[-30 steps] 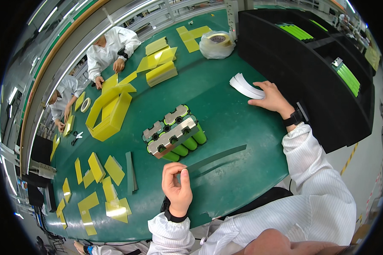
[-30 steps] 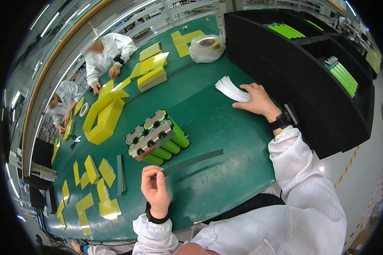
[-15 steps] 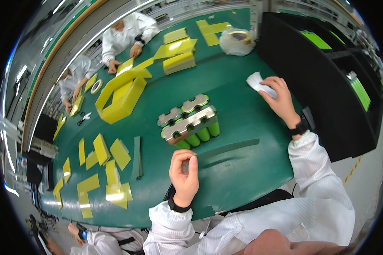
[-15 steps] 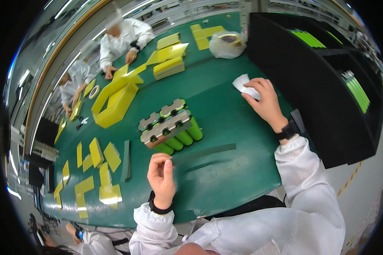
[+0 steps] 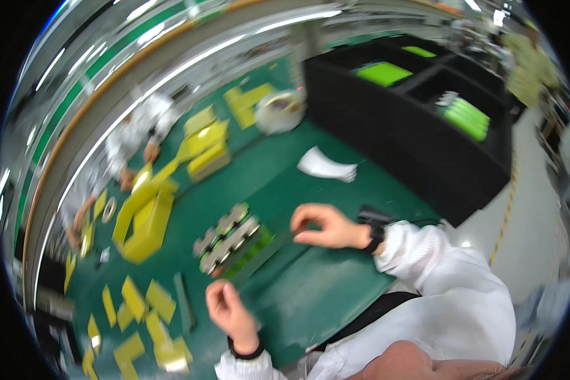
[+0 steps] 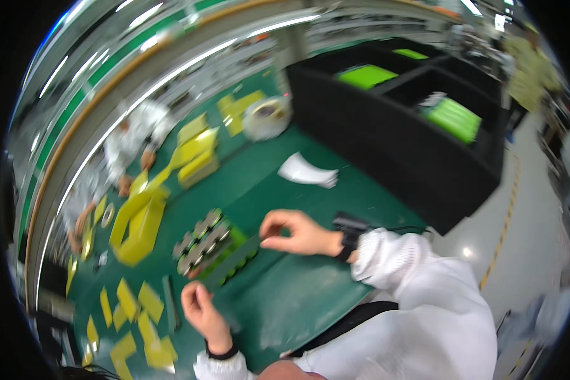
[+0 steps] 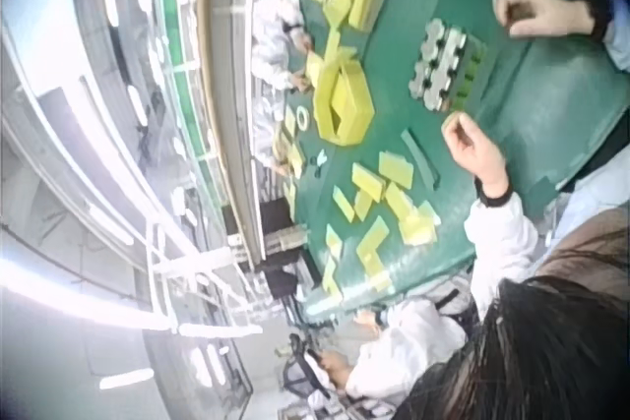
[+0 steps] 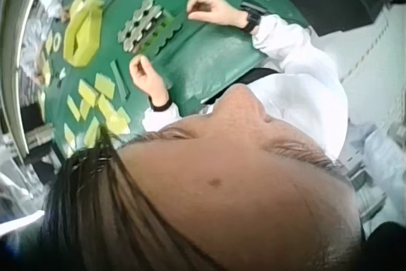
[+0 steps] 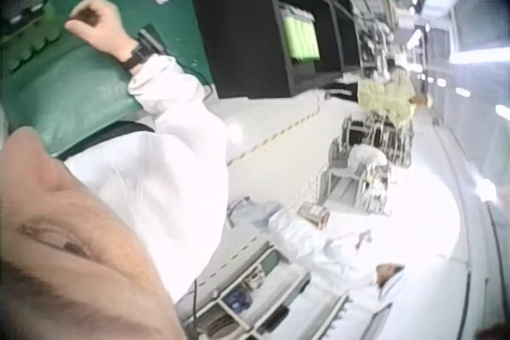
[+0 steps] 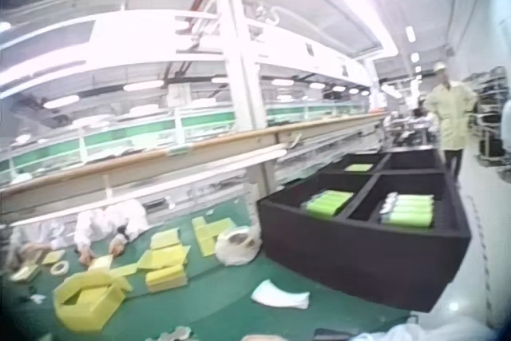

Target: The recorder is applying tape and connecting battery cells into a pack in a manufacturing environment.

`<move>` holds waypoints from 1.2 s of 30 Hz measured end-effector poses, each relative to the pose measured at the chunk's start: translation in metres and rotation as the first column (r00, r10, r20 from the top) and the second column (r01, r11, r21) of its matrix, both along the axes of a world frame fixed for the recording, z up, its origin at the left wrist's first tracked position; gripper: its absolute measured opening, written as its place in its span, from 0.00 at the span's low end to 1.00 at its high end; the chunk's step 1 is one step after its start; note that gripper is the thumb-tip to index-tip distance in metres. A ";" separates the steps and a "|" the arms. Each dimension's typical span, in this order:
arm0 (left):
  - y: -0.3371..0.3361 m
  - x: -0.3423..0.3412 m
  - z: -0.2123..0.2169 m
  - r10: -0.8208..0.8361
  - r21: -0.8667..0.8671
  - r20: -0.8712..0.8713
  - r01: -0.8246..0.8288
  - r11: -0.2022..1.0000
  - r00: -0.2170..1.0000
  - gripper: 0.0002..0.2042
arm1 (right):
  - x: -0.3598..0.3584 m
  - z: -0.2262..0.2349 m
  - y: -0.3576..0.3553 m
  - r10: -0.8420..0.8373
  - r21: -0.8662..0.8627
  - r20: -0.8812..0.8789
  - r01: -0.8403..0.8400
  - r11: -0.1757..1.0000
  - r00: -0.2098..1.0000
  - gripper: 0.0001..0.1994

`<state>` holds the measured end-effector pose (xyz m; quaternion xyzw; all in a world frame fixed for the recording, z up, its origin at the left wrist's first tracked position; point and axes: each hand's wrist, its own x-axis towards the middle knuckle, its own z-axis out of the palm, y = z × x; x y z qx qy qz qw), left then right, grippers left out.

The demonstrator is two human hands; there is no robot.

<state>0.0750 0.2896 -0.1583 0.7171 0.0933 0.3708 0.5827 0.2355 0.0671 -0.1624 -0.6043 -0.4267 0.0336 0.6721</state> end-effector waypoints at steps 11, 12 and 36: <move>0.014 -0.003 -0.004 -0.003 0.066 -0.058 0.007 0.998 0.998 0.08 | -0.001 -0.004 0.001 0.024 0.009 -0.090 -0.024 1.000 0.996 0.06; 0.016 -0.003 -0.004 0.001 0.101 -0.037 0.003 0.995 0.999 0.08 | -0.001 -0.003 0.001 0.019 0.014 -0.081 -0.018 1.000 0.997 0.06; 0.013 0.000 0.009 0.044 -0.114 -0.030 -0.047 0.992 0.999 0.12 | -0.016 0.001 0.011 0.001 -0.016 -0.267 -0.005 1.000 0.964 0.03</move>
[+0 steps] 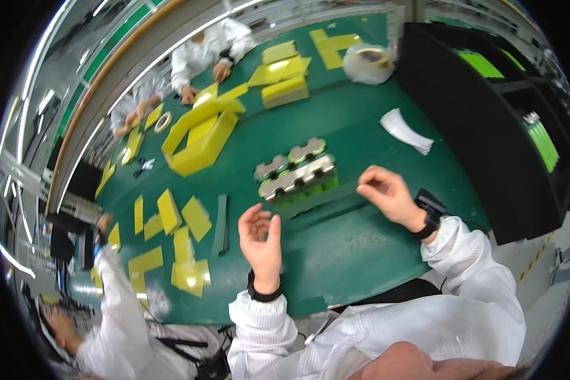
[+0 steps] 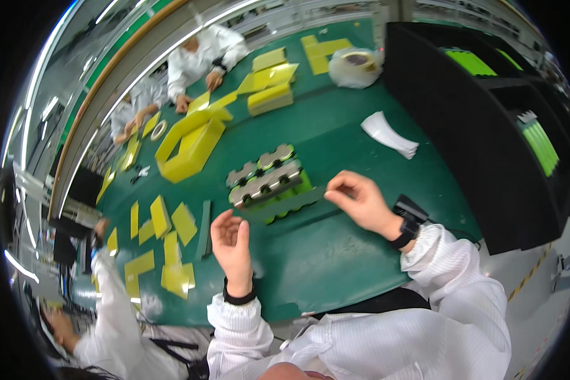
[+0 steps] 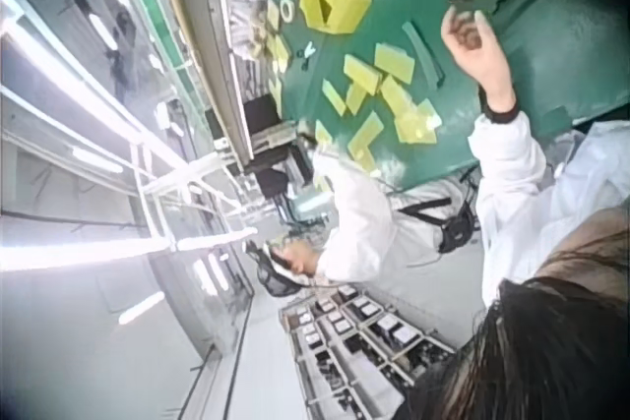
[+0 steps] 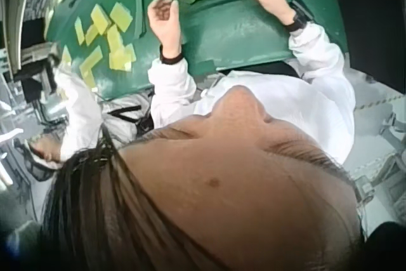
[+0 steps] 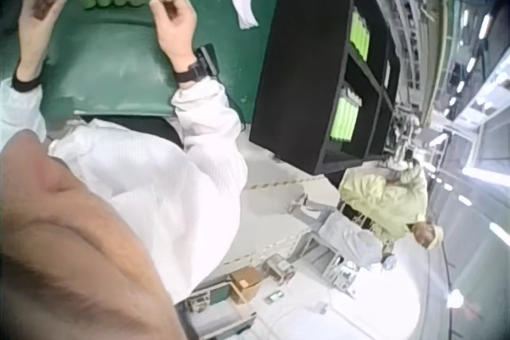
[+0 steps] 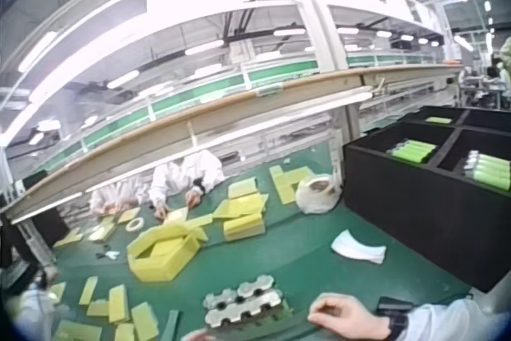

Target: The recorder is applying tape and connecting battery cells into a pack in a manufacturing environment.

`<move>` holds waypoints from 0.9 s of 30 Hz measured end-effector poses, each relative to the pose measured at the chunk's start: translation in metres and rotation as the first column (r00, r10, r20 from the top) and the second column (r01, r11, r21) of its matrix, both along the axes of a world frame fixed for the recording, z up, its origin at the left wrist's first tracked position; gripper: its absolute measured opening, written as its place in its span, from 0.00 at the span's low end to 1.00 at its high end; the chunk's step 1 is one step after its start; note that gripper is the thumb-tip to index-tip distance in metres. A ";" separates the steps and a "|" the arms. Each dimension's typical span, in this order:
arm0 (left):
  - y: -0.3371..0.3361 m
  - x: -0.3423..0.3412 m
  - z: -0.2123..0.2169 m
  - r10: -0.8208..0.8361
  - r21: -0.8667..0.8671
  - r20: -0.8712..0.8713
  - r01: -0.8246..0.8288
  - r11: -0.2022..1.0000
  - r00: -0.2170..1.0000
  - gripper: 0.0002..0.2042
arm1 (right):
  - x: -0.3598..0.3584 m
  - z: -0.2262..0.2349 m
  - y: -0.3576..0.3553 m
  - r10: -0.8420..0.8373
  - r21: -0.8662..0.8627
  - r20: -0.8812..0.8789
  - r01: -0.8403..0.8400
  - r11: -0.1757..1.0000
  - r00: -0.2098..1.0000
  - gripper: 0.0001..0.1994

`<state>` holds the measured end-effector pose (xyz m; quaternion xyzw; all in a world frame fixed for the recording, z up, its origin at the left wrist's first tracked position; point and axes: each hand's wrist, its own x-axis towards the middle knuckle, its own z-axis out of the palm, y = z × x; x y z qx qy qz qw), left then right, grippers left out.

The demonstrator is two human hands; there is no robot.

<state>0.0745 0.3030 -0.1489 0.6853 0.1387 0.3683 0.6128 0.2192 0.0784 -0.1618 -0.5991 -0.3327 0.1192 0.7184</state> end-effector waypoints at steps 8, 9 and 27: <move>0.017 -0.004 -0.002 -0.034 0.173 -0.042 0.041 0.984 0.999 0.04 | 0.006 -0.002 0.006 0.041 -0.060 -0.064 -0.045 0.997 0.997 0.03; 0.018 -0.004 -0.002 -0.036 0.192 -0.047 0.045 0.980 0.998 0.04 | 0.007 -0.003 0.005 0.040 -0.065 -0.079 -0.045 0.997 0.996 0.03; 0.028 -0.002 -0.009 -0.026 0.179 -0.128 0.049 0.983 0.991 0.04 | 0.012 -0.004 0.016 0.072 -0.117 -0.098 -0.083 0.990 0.993 0.03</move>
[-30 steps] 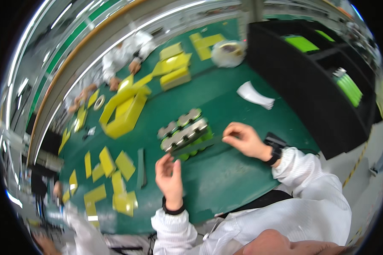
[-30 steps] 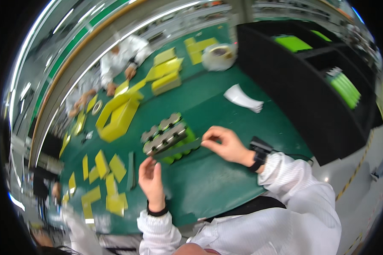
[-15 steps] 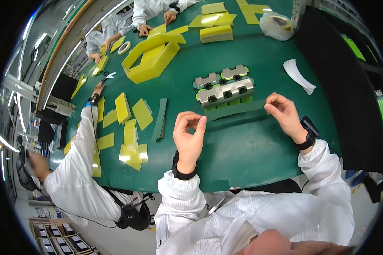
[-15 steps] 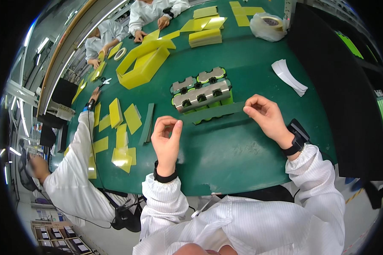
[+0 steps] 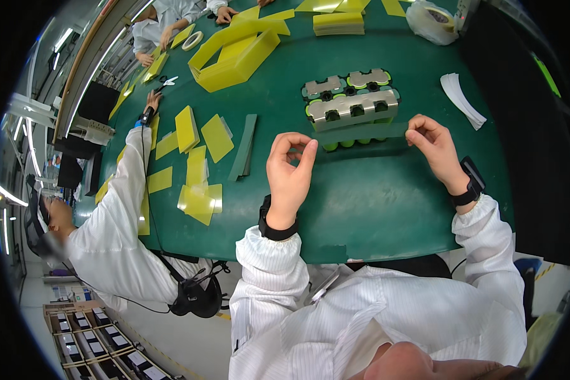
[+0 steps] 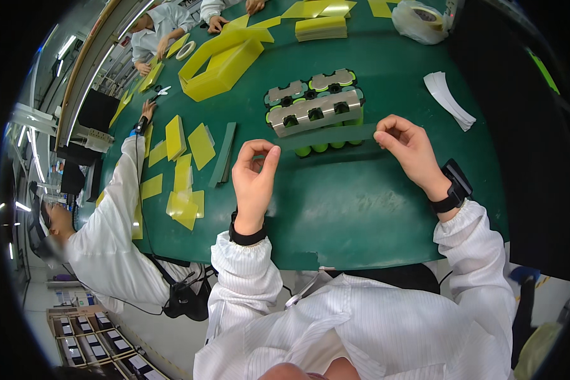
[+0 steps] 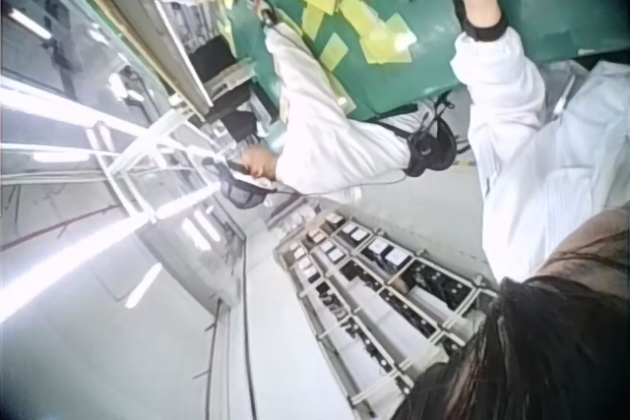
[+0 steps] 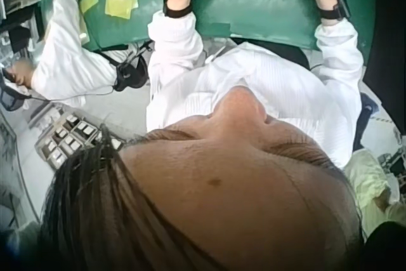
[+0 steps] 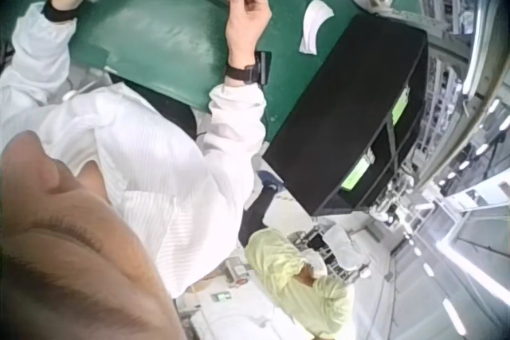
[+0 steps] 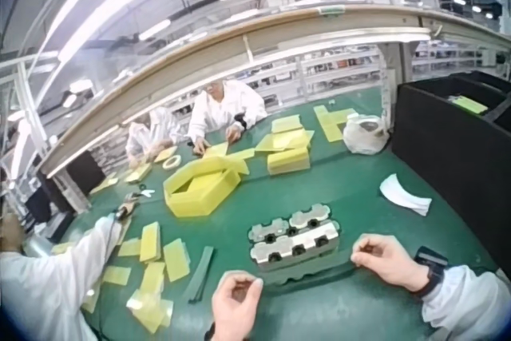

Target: The recorder is applying tape and connecting battery cells into a pack in a manufacturing environment.

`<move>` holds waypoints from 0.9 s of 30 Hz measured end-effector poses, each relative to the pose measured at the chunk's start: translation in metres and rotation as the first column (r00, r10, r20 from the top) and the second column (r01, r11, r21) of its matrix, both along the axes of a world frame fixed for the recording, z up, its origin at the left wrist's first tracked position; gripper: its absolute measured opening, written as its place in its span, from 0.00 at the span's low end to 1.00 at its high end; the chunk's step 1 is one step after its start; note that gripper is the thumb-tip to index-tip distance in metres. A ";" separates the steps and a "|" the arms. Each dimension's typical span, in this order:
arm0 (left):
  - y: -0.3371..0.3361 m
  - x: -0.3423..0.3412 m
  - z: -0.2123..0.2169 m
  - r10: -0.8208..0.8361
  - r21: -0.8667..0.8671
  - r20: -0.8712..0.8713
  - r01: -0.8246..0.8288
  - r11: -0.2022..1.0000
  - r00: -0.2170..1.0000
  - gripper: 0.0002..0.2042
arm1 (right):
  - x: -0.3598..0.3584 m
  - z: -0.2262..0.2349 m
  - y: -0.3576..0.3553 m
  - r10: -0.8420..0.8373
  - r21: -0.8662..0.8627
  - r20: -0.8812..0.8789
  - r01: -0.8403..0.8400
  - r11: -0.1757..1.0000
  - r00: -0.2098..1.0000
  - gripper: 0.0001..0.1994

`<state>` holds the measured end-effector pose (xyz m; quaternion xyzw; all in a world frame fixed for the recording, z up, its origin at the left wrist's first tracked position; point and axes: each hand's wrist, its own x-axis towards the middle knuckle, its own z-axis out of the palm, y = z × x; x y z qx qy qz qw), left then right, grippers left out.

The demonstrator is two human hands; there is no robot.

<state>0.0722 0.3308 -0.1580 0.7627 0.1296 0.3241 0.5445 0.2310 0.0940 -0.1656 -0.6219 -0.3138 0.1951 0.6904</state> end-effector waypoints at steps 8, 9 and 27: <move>0.002 0.003 -0.005 -0.008 -0.005 0.065 0.008 1.000 0.998 0.04 | 0.005 0.001 0.009 -0.041 0.006 0.018 0.041 0.999 0.999 0.05; 0.003 0.004 -0.006 -0.007 -0.007 0.059 0.008 1.000 0.998 0.04 | 0.006 0.000 0.011 -0.041 0.004 0.012 0.041 0.999 0.999 0.05; 0.005 0.016 -0.015 0.026 0.052 0.246 -0.040 0.998 0.969 0.04 | 0.006 0.003 0.025 -0.190 0.070 0.158 0.181 0.981 0.969 0.07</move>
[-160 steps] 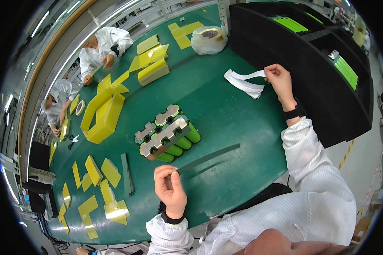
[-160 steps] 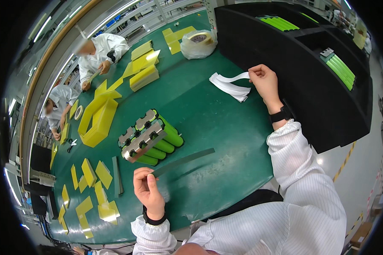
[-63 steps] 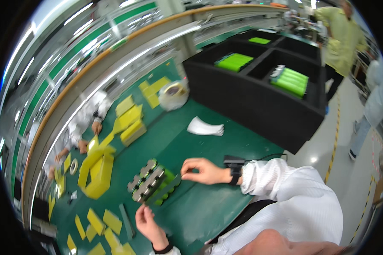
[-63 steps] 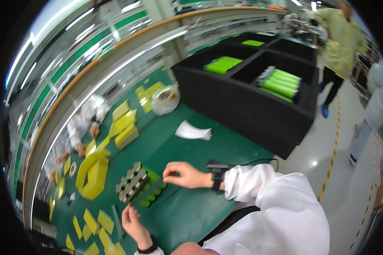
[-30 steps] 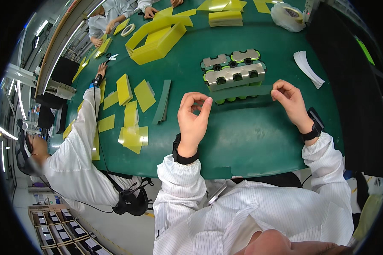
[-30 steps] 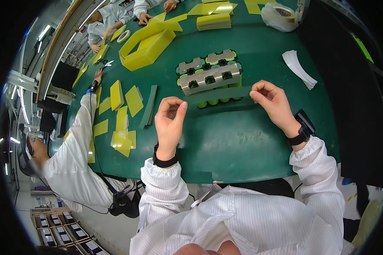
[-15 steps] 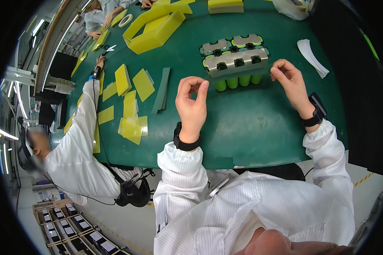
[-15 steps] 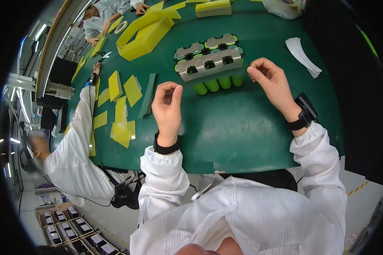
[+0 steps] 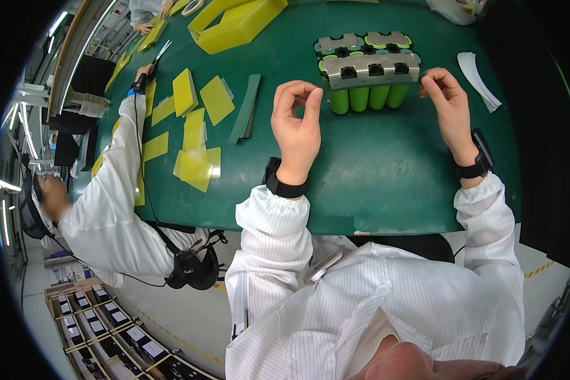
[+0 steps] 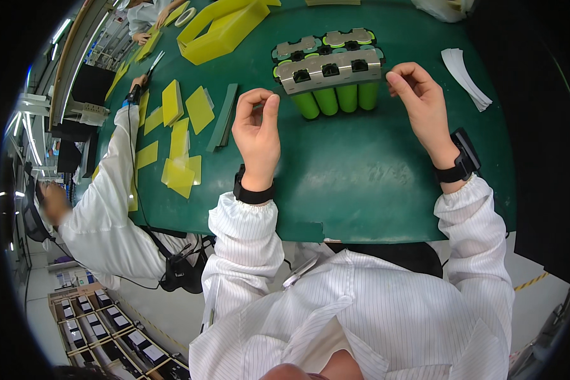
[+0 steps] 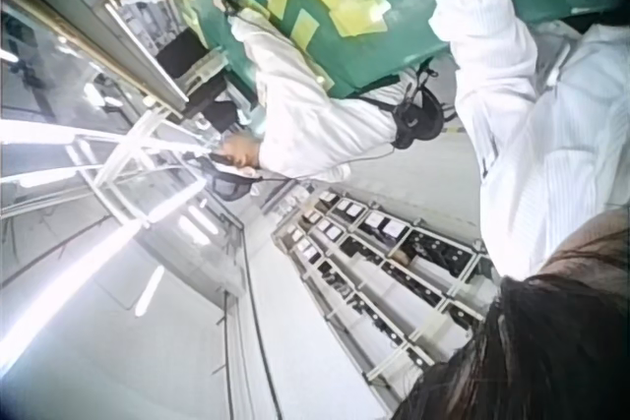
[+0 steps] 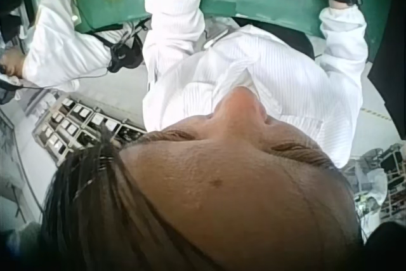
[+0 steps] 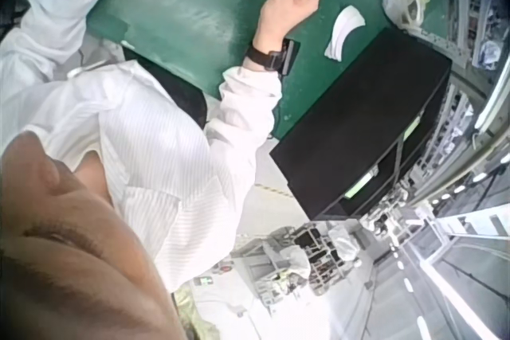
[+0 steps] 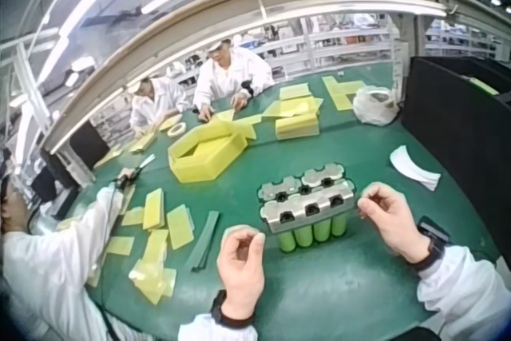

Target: The recorder is applying tape and connecting battery cells into a pack in a manufacturing environment.

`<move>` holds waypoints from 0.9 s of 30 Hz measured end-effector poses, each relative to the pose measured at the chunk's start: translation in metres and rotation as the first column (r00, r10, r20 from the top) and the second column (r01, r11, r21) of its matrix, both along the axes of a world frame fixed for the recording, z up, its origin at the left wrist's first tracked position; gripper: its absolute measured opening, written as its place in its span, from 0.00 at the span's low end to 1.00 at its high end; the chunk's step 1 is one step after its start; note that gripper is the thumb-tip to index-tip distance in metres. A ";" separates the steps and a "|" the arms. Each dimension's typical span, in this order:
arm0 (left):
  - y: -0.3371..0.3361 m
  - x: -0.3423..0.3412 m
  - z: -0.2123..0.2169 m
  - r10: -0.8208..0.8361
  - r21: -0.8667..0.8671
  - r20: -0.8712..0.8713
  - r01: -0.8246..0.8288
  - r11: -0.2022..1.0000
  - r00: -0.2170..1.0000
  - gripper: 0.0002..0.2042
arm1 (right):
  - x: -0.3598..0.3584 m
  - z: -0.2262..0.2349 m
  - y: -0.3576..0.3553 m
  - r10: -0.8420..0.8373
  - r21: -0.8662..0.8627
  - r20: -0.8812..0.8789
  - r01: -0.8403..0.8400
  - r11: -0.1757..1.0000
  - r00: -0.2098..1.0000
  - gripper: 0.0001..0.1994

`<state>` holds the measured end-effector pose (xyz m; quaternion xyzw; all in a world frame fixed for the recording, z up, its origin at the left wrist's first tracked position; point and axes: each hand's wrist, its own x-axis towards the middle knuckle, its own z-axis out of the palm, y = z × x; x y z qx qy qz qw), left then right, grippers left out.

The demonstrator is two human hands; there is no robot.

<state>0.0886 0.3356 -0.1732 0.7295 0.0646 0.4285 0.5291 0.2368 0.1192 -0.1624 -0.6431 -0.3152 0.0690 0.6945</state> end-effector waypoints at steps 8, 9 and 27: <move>0.001 0.002 -0.001 -0.016 -0.033 0.003 0.017 0.999 1.000 0.05 | 0.002 -0.001 0.001 -0.010 0.026 0.019 0.009 1.000 1.000 0.06; 0.001 0.002 -0.001 -0.023 -0.033 0.005 0.023 0.999 1.000 0.05 | 0.002 -0.001 0.001 -0.001 0.035 0.015 0.000 0.999 1.000 0.06; -0.008 0.002 0.004 -0.026 -0.086 -0.001 0.026 0.996 1.000 0.05 | 0.005 -0.005 -0.002 0.045 0.111 -0.020 -0.042 0.993 0.999 0.07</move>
